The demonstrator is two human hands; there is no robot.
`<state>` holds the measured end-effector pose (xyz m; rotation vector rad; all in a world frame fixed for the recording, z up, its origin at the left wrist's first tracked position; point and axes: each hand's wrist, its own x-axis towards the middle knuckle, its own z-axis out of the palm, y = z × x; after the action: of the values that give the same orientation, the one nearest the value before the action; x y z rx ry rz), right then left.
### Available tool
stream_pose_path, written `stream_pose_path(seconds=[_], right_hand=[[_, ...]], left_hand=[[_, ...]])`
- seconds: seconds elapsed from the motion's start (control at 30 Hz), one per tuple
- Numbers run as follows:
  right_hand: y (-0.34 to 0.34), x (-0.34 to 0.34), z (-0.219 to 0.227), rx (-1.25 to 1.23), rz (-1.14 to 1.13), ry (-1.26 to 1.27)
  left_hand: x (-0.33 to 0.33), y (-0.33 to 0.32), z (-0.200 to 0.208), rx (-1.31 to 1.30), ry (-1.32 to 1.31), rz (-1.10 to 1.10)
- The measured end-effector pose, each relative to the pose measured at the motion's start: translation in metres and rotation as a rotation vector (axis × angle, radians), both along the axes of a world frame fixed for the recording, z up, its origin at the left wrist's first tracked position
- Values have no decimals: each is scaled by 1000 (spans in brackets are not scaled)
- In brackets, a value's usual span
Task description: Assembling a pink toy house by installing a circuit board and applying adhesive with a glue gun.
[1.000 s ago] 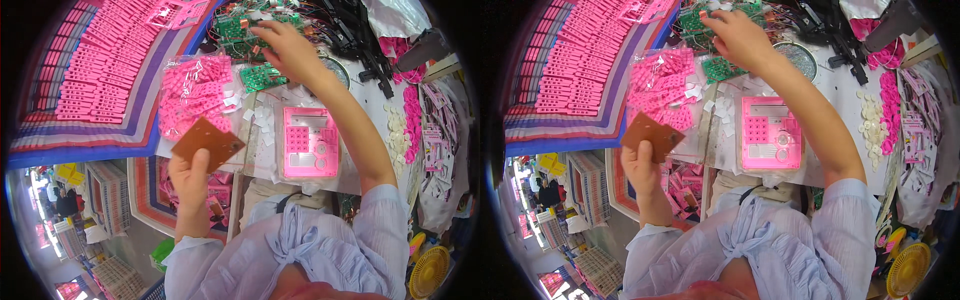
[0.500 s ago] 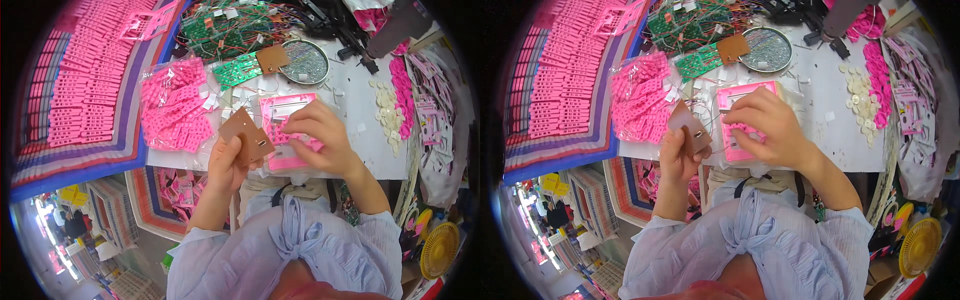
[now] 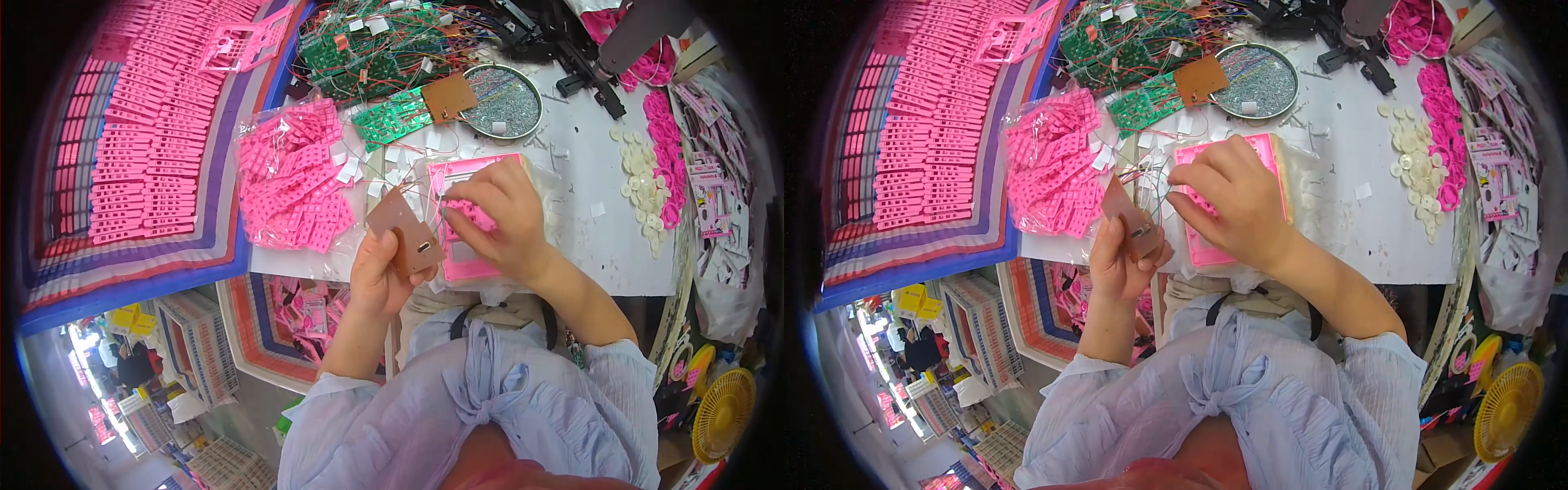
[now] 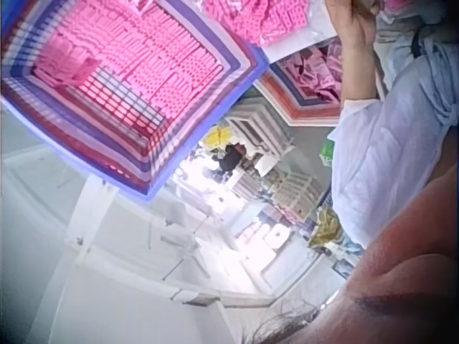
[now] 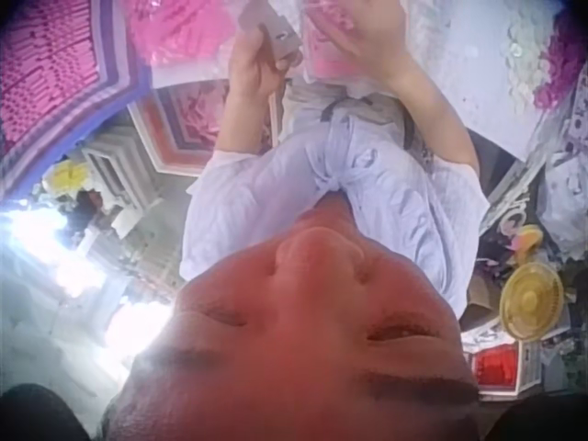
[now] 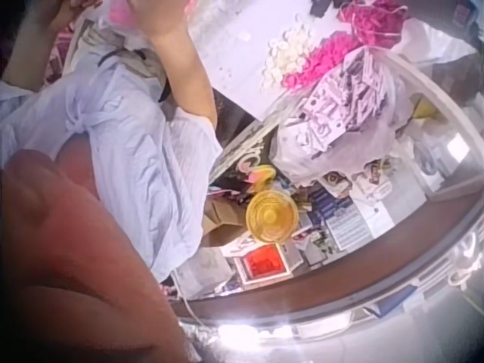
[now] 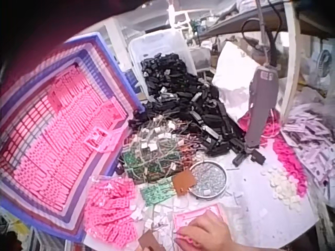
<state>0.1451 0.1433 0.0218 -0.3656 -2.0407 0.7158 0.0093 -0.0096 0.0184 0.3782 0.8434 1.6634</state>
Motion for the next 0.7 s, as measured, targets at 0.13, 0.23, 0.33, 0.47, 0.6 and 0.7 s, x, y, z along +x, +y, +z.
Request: stream_pose_path(seconds=[0.13,0.23,0.33,0.47,0.6,0.7], right_hand=[[-4,5,-5,-32,105,-76],[-12,11,-5,-216,278,-175],[-13,15,-2,-465,455,-278],[-4,16,4,-675,642,-152],[-25,23,1,-1138,679,-26],[-31,31,-8,-1254,531,122]], left_hand=[[-2,-1,-2,10,30,64],[-4,0,-5,71,10,61],[-4,-3,-11,138,39,11],[3,-12,0,68,265,30],[10,-12,0,115,458,-56],[11,-15,-10,136,498,-37]])
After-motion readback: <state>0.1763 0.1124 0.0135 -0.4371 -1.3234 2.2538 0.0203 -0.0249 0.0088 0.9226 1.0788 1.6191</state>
